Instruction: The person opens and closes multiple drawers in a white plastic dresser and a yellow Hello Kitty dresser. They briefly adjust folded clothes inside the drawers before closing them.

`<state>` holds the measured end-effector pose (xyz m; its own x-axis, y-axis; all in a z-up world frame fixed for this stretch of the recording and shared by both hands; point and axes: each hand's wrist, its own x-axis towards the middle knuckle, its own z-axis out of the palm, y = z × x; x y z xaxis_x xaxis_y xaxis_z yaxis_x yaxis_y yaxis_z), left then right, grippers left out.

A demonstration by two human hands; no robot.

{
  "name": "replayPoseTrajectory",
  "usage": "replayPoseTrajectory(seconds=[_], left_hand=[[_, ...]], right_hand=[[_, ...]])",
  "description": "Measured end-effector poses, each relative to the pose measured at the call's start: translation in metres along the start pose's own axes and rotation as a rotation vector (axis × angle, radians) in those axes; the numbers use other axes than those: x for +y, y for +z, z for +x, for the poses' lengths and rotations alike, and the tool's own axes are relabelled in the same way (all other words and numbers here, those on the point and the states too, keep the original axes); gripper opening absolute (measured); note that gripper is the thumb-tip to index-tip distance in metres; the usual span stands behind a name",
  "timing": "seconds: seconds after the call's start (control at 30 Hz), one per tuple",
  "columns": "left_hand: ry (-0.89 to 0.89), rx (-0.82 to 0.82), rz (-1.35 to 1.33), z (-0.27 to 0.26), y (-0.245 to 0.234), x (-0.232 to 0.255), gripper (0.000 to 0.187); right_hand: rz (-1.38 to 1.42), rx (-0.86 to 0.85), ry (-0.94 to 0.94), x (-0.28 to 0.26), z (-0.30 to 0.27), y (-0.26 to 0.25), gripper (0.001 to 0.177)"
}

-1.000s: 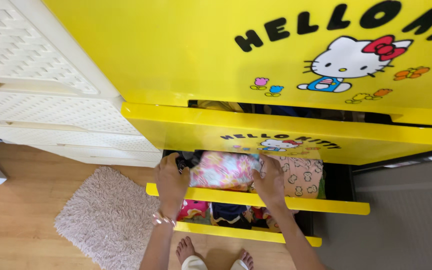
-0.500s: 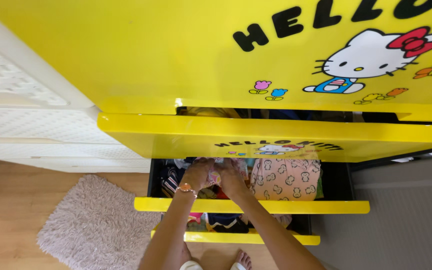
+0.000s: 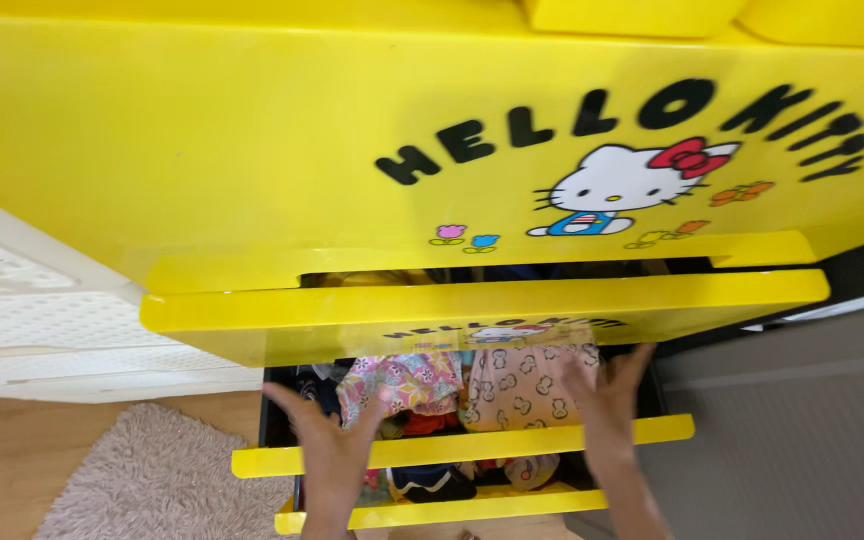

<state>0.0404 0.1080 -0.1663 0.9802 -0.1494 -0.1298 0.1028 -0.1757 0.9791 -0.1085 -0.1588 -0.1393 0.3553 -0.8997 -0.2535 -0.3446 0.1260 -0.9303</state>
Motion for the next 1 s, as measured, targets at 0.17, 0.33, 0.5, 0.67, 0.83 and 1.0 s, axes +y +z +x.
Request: replayPoseTrajectory(seconds=[0.17, 0.33, 0.5, 0.67, 0.83, 1.0], left_hand=[[0.237, 0.188, -0.065, 0.012, 0.009, 0.077, 0.144], [0.206, 0.217, -0.093, 0.019, 0.020, 0.087, 0.144], [0.355, 0.236, -0.028, 0.043, 0.030, 0.076, 0.143], [0.344, 0.258, -0.017, 0.050, 0.035, 0.068, 0.142], [0.340, 0.262, -0.027, 0.047, 0.035, 0.064, 0.140], [0.250, 0.152, -0.027, 0.027, 0.036, 0.031, 0.130]], right_hand=[[0.358, -0.070, -0.220, -0.046, 0.016, -0.025, 0.129], [0.407, -0.117, -0.241, -0.055, 0.018, -0.023, 0.127], [0.379, -0.138, -0.248, -0.072, 0.037, -0.013, 0.126], [0.315, -0.131, -0.227, -0.073, 0.043, -0.010, 0.128], [0.290, -0.067, -0.300, -0.025, 0.067, -0.018, 0.123], [-0.212, 0.065, -0.477, 0.055, 0.081, 0.007, 0.053]])
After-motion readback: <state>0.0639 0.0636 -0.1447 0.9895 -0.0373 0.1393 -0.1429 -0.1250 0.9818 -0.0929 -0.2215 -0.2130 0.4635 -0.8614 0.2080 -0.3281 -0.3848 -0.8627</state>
